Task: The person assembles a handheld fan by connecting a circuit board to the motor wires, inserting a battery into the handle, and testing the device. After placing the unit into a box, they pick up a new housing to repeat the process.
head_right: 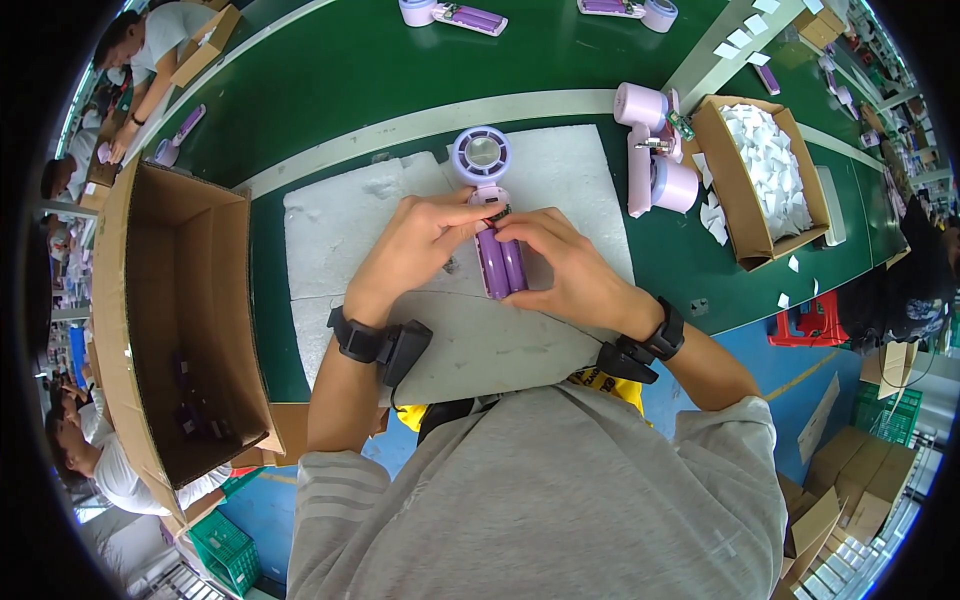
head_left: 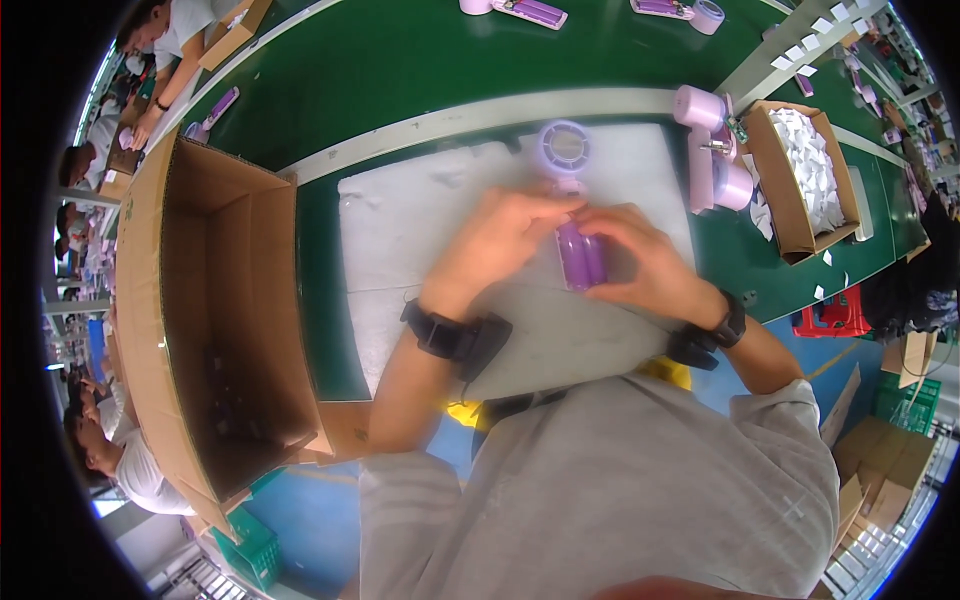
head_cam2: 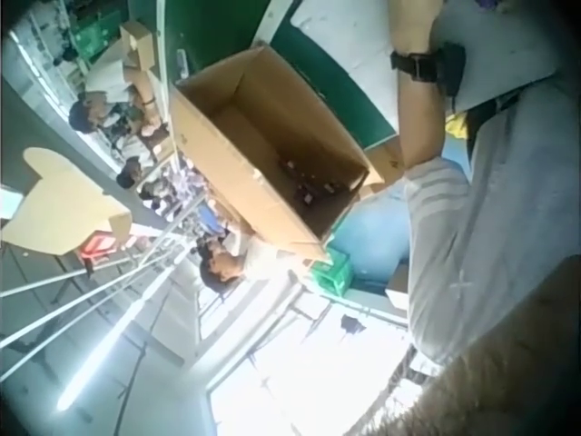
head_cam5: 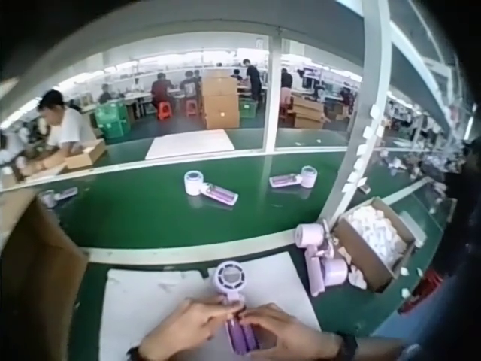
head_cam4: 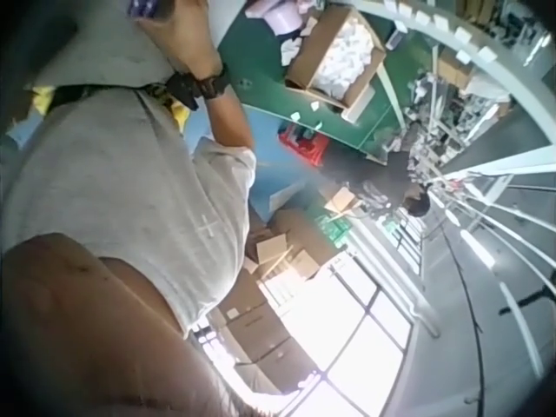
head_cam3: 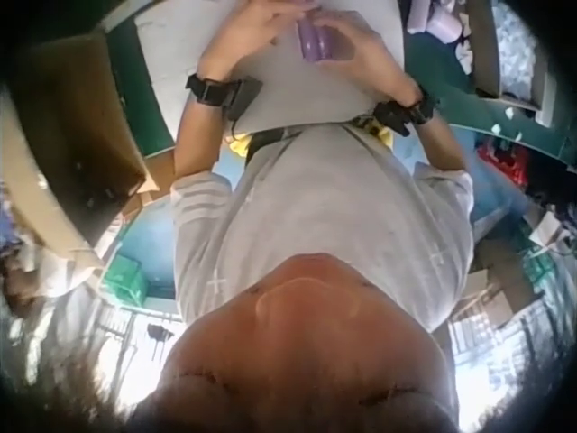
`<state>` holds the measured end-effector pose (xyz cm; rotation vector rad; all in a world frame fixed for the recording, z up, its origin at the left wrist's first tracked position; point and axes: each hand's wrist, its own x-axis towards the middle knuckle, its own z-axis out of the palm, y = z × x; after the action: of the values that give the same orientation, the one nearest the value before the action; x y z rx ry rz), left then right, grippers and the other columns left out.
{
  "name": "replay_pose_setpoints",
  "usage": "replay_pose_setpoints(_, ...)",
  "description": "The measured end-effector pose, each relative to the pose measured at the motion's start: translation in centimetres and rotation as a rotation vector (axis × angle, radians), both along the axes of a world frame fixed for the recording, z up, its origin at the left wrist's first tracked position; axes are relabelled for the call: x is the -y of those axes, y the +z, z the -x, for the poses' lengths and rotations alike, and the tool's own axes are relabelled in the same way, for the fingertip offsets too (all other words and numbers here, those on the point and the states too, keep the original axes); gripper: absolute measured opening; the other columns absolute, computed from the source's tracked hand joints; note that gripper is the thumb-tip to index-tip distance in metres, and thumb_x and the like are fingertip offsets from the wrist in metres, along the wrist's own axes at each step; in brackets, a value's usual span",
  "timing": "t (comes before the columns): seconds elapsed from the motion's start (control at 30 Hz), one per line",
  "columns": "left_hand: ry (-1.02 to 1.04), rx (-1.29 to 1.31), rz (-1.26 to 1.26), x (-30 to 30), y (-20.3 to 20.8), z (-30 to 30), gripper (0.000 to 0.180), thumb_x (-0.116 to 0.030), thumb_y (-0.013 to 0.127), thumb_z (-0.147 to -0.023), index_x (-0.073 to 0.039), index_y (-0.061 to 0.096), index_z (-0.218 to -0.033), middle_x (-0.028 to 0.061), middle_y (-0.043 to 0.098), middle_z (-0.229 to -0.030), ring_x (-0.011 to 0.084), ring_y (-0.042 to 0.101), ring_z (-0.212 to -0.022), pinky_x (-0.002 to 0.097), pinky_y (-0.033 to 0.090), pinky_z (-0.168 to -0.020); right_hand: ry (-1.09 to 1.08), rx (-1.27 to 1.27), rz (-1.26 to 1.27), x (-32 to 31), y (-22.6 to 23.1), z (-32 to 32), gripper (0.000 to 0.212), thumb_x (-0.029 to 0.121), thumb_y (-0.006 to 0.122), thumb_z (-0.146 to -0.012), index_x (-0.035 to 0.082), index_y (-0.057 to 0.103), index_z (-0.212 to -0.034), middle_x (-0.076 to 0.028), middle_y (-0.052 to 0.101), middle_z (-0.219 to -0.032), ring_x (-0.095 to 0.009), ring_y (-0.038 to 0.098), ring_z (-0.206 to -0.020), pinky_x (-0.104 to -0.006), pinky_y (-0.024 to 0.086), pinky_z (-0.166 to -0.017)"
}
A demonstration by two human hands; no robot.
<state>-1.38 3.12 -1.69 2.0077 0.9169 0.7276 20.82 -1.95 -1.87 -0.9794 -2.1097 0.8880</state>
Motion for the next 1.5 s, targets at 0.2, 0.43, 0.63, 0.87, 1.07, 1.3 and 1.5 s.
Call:
replay_pose_setpoints(0.2,-0.020,-0.053,0.060,0.1,1.2,-0.1,0.037,0.009,0.056,-0.081,-0.003,0.066,-0.115,0.0215,0.067,-0.101,0.0348,0.067,-0.090,0.0353,0.053,-0.079,-0.053,0.037,-0.026,1.0,0.9,0.2,0.052,0.006,0.085,-0.063,0.002,0.063,-0.110,-0.013,0.053,-0.128,-0.029,0.059,-0.105,-0.0371,0.057,-0.085)
replay_pose_setpoints(0.43,-0.022,-0.036,0.017,0.2,0.6,-0.1,0.038,0.009,0.055,-0.081,-0.003,0.066,-0.116,0.0206,0.067,-0.105,0.0362,0.067,-0.092,0.0362,0.053,-0.081,-0.067,0.101,-0.118,1.1,0.5,0.0,0.045,0.007,0.084,-0.063,0.002,0.066,-0.104,-0.016,0.056,-0.126,-0.032,0.060,-0.107,-0.0373,0.057,-0.085)
replay_pose_setpoints(0.63,-0.003,-0.014,-0.085,0.2,-0.1,-0.3,0.036,0.002,0.061,-0.085,-0.011,0.068,-0.117,0.0141,0.069,-0.099,0.0284,0.064,-0.071,0.0335,0.050,-0.064,-0.037,0.167,-0.197,0.8,0.6,-0.3,0.044,0.008,0.084,-0.063,0.002,0.066,-0.102,-0.018,0.059,-0.125,-0.034,0.060,-0.108,-0.0392,0.054,-0.087)
replay_pose_setpoints(0.87,0.004,-0.044,0.025,0.2,0.4,-0.5,0.036,-0.006,0.071,-0.081,-0.011,0.069,-0.117,0.0146,0.070,-0.104,0.0278,0.065,-0.073,0.0326,0.051,-0.068,-0.010,0.195,-0.190,0.6,0.6,-0.7,0.043,0.008,0.085,-0.061,0.003,0.061,-0.097,-0.017,0.057,-0.129,-0.036,0.058,-0.110,-0.0417,0.052,-0.089)
replay_pose_setpoints(1.07,-0.018,0.029,0.123,0.2,0.6,-0.3,0.045,-0.010,0.079,-0.074,-0.009,0.069,-0.117,0.0154,0.070,-0.105,0.0261,0.068,-0.080,0.0312,0.052,-0.077,-0.082,0.152,-0.004,0.5,1.1,0.1,0.050,0.006,0.085,-0.061,0.005,0.057,-0.102,-0.014,0.054,-0.127,-0.034,0.059,-0.107,-0.0393,0.052,-0.088)
replay_pose_setpoints(1.3,0.005,0.025,0.225,0.2,0.6,-0.3,0.048,-0.007,0.082,-0.069,-0.008,0.070,-0.116,0.0141,0.072,-0.103,0.0213,0.069,-0.084,0.0305,0.052,-0.081,-0.117,0.116,0.108,-0.5,2.0,1.1,0.053,0.004,0.084,-0.063,0.006,0.058,-0.109,-0.013,0.053,-0.120,-0.032,0.060,-0.102,-0.0365,0.052,-0.085)
replay_pose_setpoints(1.5,0.020,0.062,0.289,0.3,0.1,-0.4,0.047,-0.006,0.082,-0.069,-0.007,0.070,-0.115,0.0106,0.073,-0.097,0.0166,0.068,-0.083,0.0291,0.052,-0.079,-0.180,0.045,-0.018,-1.9,0.6,1.5,0.034,0.006,0.079,-0.071,0.004,0.065,-0.103,-0.012,0.060,-0.096,-0.027,0.064,-0.087,-0.0337,0.052,-0.073)
